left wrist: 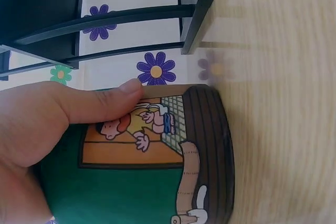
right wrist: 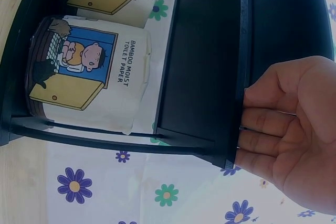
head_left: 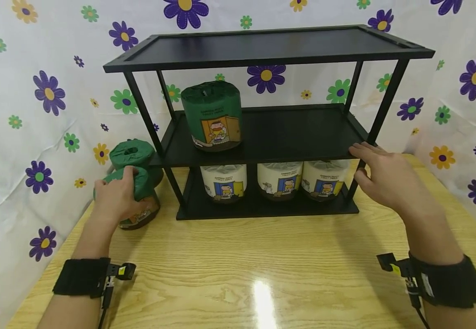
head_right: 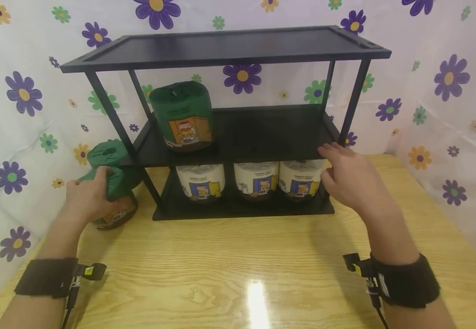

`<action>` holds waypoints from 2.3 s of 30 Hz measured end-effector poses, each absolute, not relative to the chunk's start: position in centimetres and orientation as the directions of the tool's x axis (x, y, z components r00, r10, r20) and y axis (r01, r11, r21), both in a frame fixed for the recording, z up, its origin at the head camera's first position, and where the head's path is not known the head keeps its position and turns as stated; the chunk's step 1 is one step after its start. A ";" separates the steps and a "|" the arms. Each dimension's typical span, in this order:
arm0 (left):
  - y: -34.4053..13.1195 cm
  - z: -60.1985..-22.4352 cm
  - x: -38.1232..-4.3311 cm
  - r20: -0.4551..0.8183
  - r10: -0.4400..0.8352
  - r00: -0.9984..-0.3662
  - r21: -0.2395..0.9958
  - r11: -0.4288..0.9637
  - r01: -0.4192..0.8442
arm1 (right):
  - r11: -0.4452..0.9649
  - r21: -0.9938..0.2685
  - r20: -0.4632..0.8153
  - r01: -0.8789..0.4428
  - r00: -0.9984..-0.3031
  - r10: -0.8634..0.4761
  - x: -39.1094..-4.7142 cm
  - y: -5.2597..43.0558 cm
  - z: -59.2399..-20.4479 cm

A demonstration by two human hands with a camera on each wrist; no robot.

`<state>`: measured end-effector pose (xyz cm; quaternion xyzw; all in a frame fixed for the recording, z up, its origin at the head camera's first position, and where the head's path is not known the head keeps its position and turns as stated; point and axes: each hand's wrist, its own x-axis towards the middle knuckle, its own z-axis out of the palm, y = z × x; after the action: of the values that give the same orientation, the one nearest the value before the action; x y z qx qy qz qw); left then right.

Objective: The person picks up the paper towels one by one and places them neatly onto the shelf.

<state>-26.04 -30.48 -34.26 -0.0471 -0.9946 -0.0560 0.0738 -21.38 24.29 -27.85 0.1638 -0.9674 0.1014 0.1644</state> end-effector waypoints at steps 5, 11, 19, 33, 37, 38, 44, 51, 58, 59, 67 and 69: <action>-30.4 -33.9 -25.9 0.089 0.069 -0.994 0.103 0.992 0.078 | 0.924 -0.142 0.357 -0.354 -0.890 -0.286 -21.4 24.3 -27.9; -30.0 -33.0 -25.2 -0.039 0.112 -0.993 0.061 0.992 0.110 | 0.926 -0.139 0.373 -0.351 -0.885 -0.280 -21.3 24.2 -27.9; -29.2 -31.5 -24.2 -0.173 0.158 -0.972 0.083 0.986 0.146 | 0.924 -0.133 0.378 -0.358 -0.881 -0.286 -21.4 24.2 -27.8; -26.1 -29.8 -22.1 -0.359 0.287 -0.888 0.200 0.953 0.227 | 0.927 -0.135 0.374 -0.349 -0.885 -0.278 -21.3 24.3 -27.8; -24.7 -29.5 -21.2 -0.368 0.363 -0.856 0.229 0.928 0.294 | 0.925 -0.132 0.376 -0.356 -0.882 -0.286 -21.4 24.3 -27.8; -24.2 -29.4 -21.0 -0.371 0.375 -0.849 0.229 0.923 0.308 | 0.924 -0.130 0.378 -0.359 -0.880 -0.289 -21.4 24.3 -27.8; -21.2 -29.4 -19.8 -0.356 0.447 -0.821 0.237 0.893 0.384 | 0.925 -0.135 0.370 -0.354 -0.884 -0.285 -21.4 24.3 -27.7; -18.0 -30.1 -18.5 -0.269 0.547 -0.793 0.230 0.836 0.499 | 0.930 -0.138 0.355 -0.340 -0.894 -0.274 -21.3 24.3 -27.7; -14.8 -32.2 -17.8 -0.078 0.703 -0.707 0.171 0.708 0.685 | 0.930 -0.137 0.352 -0.340 -0.895 -0.276 -21.3 24.3 -27.7; -14.4 -32.4 -17.7 -0.061 0.717 -0.695 0.158 0.694 0.702 | 0.930 -0.138 0.350 -0.340 -0.895 -0.275 -21.3 24.3 -27.7; -14.9 -32.0 -17.5 -0.016 0.732 -0.682 0.106 0.679 0.726 | 0.927 -0.135 0.360 -0.351 -0.889 -0.284 -21.3 24.4 -27.9; -15.1 -31.7 -17.5 0.013 0.736 -0.677 0.096 0.673 0.733 | 0.926 -0.133 0.363 -0.352 -0.887 -0.285 -21.3 24.4 -27.9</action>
<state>-17.51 -15.06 -31.69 -0.4014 -0.9146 -0.0468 -0.0134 -21.34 24.40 -27.89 0.1650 -0.9664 0.0982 0.1710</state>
